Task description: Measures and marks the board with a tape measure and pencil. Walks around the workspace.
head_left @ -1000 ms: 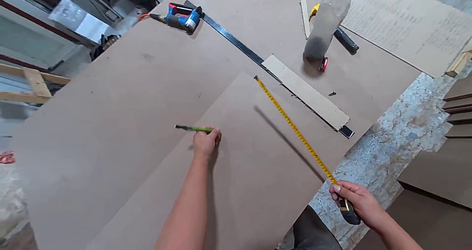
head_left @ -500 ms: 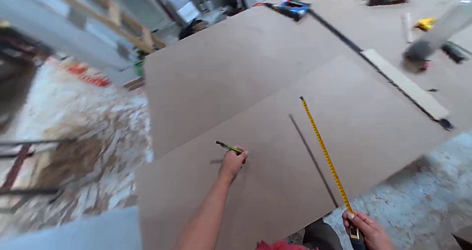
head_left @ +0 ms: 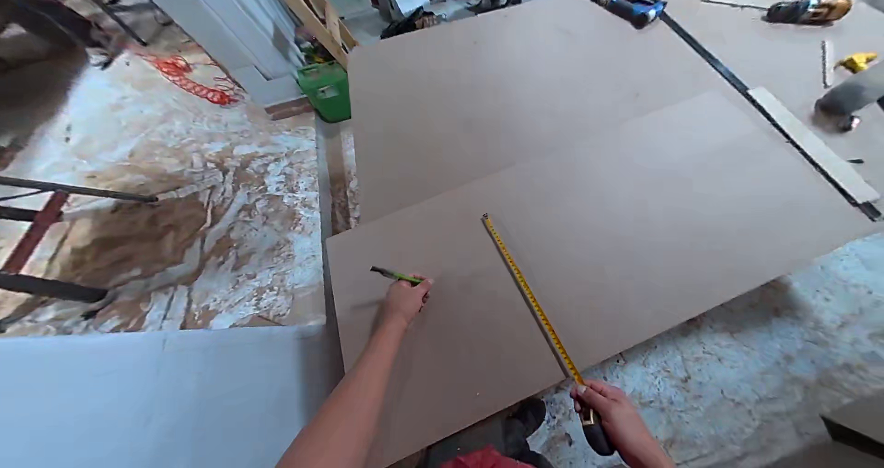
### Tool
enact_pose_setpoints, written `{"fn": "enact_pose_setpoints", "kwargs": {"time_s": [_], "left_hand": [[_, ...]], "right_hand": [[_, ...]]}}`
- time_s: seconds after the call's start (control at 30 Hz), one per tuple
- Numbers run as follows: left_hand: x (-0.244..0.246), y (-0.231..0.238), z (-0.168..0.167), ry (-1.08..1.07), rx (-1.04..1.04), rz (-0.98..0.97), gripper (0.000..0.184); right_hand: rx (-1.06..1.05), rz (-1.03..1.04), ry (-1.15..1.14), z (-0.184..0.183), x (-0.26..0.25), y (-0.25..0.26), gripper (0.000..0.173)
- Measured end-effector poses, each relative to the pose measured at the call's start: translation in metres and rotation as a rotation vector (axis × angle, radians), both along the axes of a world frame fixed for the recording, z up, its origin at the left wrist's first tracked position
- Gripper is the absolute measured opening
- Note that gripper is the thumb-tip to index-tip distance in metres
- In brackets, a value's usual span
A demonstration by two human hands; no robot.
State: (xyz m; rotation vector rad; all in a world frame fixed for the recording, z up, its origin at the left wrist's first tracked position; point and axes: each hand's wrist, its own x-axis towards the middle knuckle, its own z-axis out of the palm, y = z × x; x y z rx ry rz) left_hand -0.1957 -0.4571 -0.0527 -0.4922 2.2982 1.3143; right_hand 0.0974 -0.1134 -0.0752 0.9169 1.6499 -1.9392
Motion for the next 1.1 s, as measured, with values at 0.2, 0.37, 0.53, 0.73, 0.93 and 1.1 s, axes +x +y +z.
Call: {"fn": "enact_pose_setpoints", "kwargs": {"time_s": [0.2, 0.37, 0.53, 0.73, 0.93, 1.1], "left_hand": [[-0.083, 0.042, -0.007, 0.074, -0.037, -0.181, 0.022], [-0.145, 0.087, -0.014, 0.099, 0.063, -0.289, 0.022], [-0.176, 0.121, -0.014, 0.091, 0.066, -0.345, 0.022], [-0.182, 0.134, -0.013, 0.107, 0.037, -0.43, 0.021], [-0.184, 0.147, -0.009, 0.128, -0.062, -0.478, 0.018], [-0.188, 0.153, -0.011, 0.113, -0.083, -0.454, 0.022]], "right_hand": [[0.06, -0.045, -0.044, -0.003, -0.002, -0.042, 0.026], [0.079, -0.052, -0.057, 0.002, -0.012, -0.044, 0.026], [0.068, -0.074, -0.046, 0.003, -0.01, -0.045, 0.025], [0.1, -0.114, -0.054, 0.0, -0.009, -0.04, 0.026], [0.131, -0.108, -0.068, -0.002, -0.013, -0.035, 0.026], [0.124, -0.094, -0.056, -0.005, -0.012, -0.031, 0.026]]}}
